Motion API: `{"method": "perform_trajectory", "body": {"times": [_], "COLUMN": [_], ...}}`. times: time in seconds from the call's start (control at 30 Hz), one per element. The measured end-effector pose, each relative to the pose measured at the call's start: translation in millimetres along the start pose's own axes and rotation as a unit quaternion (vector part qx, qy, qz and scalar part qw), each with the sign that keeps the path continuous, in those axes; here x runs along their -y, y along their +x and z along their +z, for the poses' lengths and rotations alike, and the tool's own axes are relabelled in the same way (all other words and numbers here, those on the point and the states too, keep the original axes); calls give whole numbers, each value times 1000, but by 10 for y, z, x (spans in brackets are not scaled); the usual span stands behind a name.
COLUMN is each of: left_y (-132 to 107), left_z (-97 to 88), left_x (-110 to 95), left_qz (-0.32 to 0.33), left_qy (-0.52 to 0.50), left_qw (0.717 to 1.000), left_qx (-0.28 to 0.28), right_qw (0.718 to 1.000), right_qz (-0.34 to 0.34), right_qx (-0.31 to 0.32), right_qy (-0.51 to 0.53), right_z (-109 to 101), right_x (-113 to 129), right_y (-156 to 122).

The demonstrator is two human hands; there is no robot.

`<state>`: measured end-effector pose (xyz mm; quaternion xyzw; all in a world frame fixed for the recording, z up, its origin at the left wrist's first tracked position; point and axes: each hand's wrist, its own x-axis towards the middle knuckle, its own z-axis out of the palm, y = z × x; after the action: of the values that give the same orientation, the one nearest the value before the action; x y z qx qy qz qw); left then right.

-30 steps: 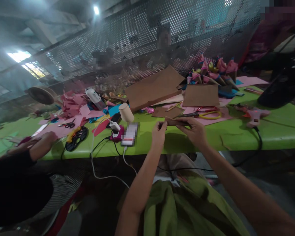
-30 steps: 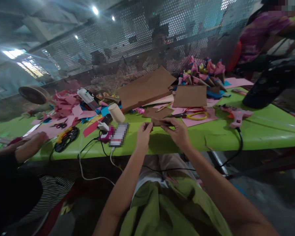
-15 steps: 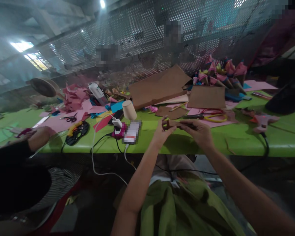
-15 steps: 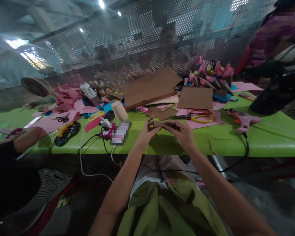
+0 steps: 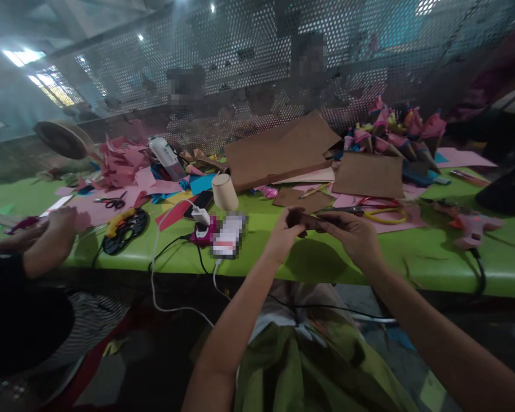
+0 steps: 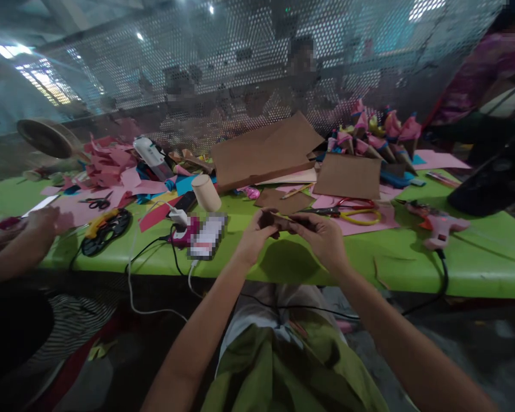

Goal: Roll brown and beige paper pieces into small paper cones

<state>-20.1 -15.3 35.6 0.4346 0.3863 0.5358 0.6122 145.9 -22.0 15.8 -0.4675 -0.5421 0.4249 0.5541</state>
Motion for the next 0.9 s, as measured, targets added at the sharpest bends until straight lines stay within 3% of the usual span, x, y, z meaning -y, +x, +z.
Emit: {"method": "perform_trajectory", "body": {"times": [0.33, 0.6, 0.9], "left_y": [234, 329, 325], "left_z": [-169, -232, -289], "left_x": [-44, -36, 46], "left_qz": [-52, -36, -56], "left_qy": [8, 7, 7], "left_qw": [999, 998, 996], "left_qx": [15, -46, -74], "right_qw": [997, 988, 973], "right_qz": [49, 86, 155], "right_qx": [58, 92, 158], "right_qy": [-2, -87, -67], "right_z": [119, -11, -21], "right_x": [127, 171, 225], "right_y": [257, 466, 548]}}
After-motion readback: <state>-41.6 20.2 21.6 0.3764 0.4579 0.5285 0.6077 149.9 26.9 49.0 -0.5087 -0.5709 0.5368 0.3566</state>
